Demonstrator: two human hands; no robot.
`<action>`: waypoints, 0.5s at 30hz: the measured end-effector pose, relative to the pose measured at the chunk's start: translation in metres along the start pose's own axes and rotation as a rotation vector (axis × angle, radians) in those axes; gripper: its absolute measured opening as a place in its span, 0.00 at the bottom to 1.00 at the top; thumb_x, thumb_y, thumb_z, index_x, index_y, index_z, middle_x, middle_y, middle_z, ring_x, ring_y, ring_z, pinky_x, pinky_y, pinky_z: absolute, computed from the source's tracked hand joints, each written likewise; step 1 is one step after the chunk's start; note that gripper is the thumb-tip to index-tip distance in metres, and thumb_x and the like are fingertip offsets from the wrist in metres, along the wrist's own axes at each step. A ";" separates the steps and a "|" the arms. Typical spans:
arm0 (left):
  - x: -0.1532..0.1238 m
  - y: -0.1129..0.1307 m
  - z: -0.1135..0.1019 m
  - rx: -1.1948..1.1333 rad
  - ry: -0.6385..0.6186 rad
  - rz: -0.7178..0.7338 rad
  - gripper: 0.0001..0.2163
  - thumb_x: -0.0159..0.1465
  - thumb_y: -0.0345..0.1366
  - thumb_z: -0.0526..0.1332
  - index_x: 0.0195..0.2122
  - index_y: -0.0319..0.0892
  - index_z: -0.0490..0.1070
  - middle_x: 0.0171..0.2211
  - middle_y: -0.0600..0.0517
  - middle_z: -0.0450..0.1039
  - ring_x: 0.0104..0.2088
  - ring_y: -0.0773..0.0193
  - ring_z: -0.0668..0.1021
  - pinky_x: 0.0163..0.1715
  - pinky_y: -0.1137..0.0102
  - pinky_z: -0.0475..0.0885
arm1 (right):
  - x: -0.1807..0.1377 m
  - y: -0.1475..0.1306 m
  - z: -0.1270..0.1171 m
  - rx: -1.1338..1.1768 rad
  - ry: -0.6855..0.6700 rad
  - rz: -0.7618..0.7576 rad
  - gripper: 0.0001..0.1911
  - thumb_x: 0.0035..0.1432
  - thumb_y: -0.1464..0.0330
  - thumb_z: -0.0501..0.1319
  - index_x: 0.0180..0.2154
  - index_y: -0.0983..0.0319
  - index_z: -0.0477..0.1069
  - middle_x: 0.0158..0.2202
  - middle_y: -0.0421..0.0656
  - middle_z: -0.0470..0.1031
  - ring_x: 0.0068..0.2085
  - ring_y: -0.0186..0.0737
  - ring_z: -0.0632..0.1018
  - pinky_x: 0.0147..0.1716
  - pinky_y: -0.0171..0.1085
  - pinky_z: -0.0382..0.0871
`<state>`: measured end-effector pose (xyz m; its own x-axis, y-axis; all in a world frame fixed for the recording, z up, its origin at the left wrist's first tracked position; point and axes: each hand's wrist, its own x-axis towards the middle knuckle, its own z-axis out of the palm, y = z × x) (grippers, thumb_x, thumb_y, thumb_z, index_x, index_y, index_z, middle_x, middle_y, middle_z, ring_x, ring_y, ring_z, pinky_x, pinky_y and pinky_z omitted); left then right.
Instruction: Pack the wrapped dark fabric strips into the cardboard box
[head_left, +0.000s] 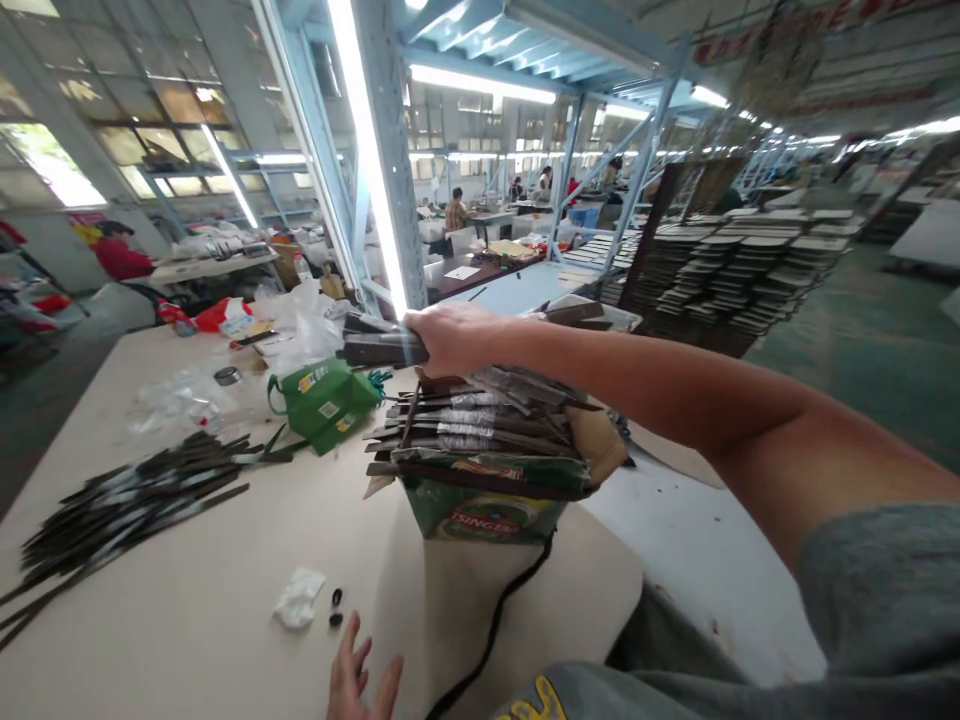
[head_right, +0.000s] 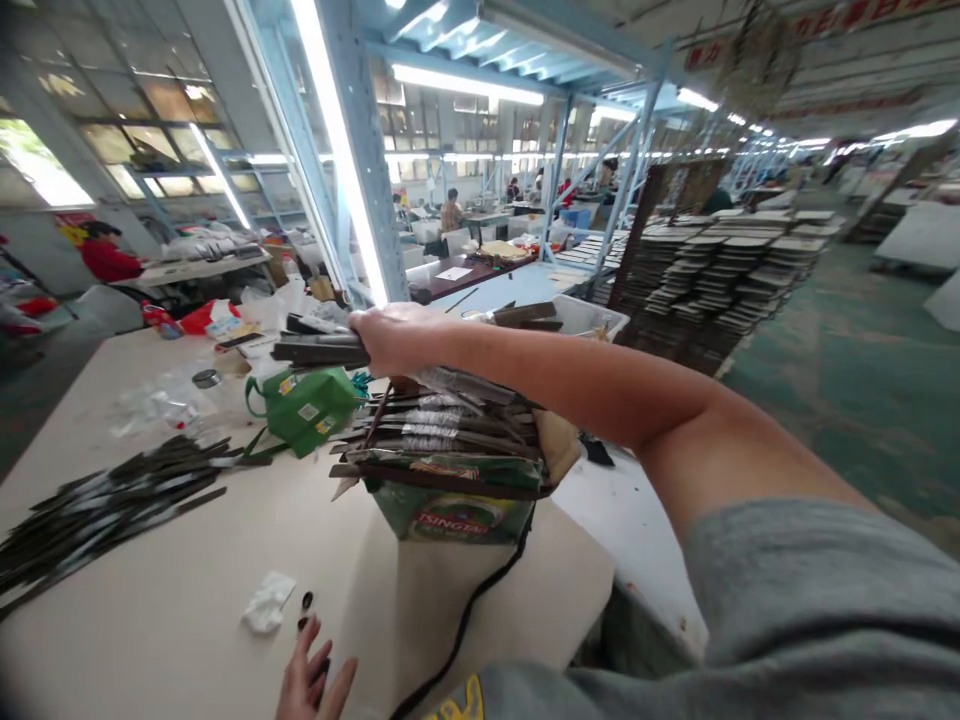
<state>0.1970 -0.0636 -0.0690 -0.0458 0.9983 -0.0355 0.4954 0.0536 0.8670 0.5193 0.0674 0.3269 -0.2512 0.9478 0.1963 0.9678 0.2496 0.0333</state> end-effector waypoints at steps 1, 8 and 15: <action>0.002 0.003 0.001 0.011 -0.011 0.015 0.36 0.62 0.57 0.54 0.66 0.43 0.52 0.66 0.38 0.56 0.59 0.45 0.72 0.55 0.54 0.73 | 0.002 0.001 0.009 -0.015 -0.035 -0.004 0.23 0.51 0.64 0.64 0.50 0.61 0.69 0.40 0.48 0.77 0.38 0.48 0.77 0.33 0.38 0.66; 0.009 0.009 0.009 0.040 -0.073 0.042 0.32 0.63 0.51 0.55 0.66 0.42 0.53 0.65 0.40 0.58 0.58 0.48 0.73 0.57 0.53 0.71 | 0.012 0.010 0.059 -0.053 -0.245 0.031 0.24 0.50 0.61 0.64 0.50 0.61 0.70 0.42 0.49 0.78 0.40 0.51 0.79 0.32 0.39 0.67; 0.013 0.006 0.016 0.037 -0.111 0.031 0.31 0.64 0.50 0.54 0.66 0.42 0.53 0.65 0.40 0.58 0.58 0.49 0.73 0.58 0.52 0.69 | 0.005 0.007 0.087 -0.040 -0.346 0.003 0.25 0.49 0.59 0.65 0.49 0.62 0.71 0.43 0.49 0.79 0.42 0.51 0.79 0.32 0.39 0.68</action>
<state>0.2133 -0.0501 -0.0722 0.0650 0.9957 -0.0658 0.5273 0.0217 0.8494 0.5237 0.0908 0.2430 -0.2327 0.9613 -0.1475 0.9668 0.2451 0.0725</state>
